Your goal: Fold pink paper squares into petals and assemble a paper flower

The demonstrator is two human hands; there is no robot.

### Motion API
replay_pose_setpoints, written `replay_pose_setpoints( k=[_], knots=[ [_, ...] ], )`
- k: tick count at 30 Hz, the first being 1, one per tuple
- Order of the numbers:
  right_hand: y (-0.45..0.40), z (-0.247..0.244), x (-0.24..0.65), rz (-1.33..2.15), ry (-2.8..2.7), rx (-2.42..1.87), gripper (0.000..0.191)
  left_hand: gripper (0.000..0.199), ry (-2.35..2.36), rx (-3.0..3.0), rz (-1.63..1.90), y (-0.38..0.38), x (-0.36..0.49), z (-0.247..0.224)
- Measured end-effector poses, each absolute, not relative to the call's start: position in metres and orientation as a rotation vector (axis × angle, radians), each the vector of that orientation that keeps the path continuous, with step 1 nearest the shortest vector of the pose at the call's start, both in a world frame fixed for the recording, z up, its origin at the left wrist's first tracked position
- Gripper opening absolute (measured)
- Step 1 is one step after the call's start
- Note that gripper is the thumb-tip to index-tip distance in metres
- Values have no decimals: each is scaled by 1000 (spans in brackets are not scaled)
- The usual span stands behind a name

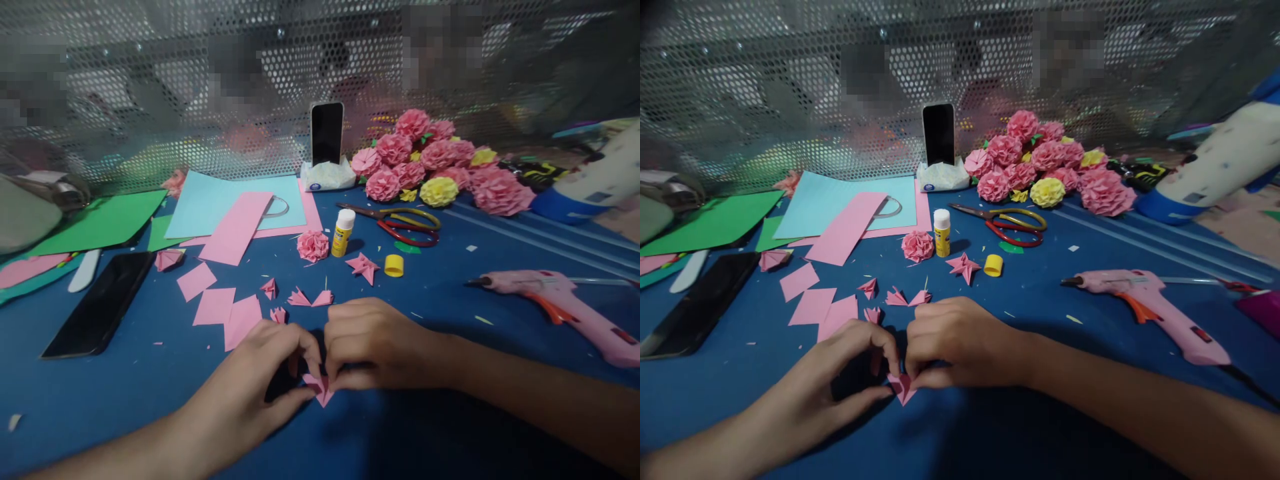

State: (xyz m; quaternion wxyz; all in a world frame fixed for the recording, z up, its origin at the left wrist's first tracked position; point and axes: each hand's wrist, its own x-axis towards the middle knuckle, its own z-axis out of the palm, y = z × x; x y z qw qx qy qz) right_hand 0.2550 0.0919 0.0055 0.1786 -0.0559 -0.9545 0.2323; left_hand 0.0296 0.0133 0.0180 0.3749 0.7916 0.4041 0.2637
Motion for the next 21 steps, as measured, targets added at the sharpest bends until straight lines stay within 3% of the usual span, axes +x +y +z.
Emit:
replay_pose_setpoints(
  k=[5,11,21],
  knots=[
    [93,2,256,658,-2671,-122,19,11,847,2218,552,30,33,23],
    [93,1,255,708,-2639,-100,10,7,813,2397,441,37,30,19],
    [94,1,253,778,-2624,-91,11,12,863,2387,387,30,34,18]
  ],
)
